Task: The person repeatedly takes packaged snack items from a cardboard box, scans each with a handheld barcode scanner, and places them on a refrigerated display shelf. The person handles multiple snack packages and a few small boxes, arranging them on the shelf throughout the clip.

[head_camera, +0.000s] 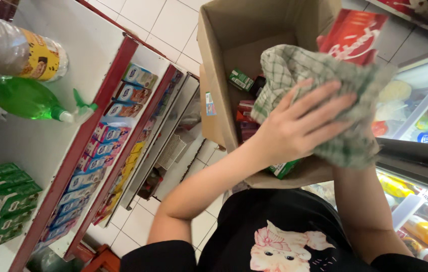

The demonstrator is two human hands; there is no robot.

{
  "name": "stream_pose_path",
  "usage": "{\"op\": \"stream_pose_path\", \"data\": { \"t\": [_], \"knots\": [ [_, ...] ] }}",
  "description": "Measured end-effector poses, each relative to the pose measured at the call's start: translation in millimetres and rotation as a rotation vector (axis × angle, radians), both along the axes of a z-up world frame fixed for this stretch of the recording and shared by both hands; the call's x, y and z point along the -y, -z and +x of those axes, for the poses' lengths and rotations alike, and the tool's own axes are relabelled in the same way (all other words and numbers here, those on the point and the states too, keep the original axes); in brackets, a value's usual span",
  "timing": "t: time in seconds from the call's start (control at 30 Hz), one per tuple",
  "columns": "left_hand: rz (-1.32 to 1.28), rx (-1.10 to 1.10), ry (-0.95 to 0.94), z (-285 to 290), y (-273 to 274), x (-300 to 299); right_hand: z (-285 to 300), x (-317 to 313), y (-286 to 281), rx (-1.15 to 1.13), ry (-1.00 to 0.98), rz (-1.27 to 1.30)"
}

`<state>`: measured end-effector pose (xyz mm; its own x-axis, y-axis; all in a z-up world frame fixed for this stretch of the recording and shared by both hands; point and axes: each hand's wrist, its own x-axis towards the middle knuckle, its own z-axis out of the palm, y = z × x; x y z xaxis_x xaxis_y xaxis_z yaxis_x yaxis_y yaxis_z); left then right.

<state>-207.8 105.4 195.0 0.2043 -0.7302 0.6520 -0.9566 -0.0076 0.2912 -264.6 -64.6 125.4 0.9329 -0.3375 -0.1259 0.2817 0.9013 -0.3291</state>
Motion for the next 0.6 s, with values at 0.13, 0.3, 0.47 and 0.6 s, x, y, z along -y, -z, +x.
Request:
{"op": "stream_pose_path", "data": {
  "t": [0.13, 0.3, 0.47, 0.6],
  "knots": [
    [-0.064, 0.122, 0.201, 45, 33, -18, -12, 16, -20, -0.111, 0.04, 0.018],
    [0.411, 0.171, -0.061, 122, 78, 3, -27, 30, -46, -0.114, 0.162, -0.067],
    [0.854, 0.44, -0.198, 172, 126, 39, -38, 22, -44, -0.23, 0.407, -0.05],
    [1.368, 0.825, -0.318, 175, 167, 58, -41, 13, -44, -0.306, 0.444, -0.057]
  ]
}}
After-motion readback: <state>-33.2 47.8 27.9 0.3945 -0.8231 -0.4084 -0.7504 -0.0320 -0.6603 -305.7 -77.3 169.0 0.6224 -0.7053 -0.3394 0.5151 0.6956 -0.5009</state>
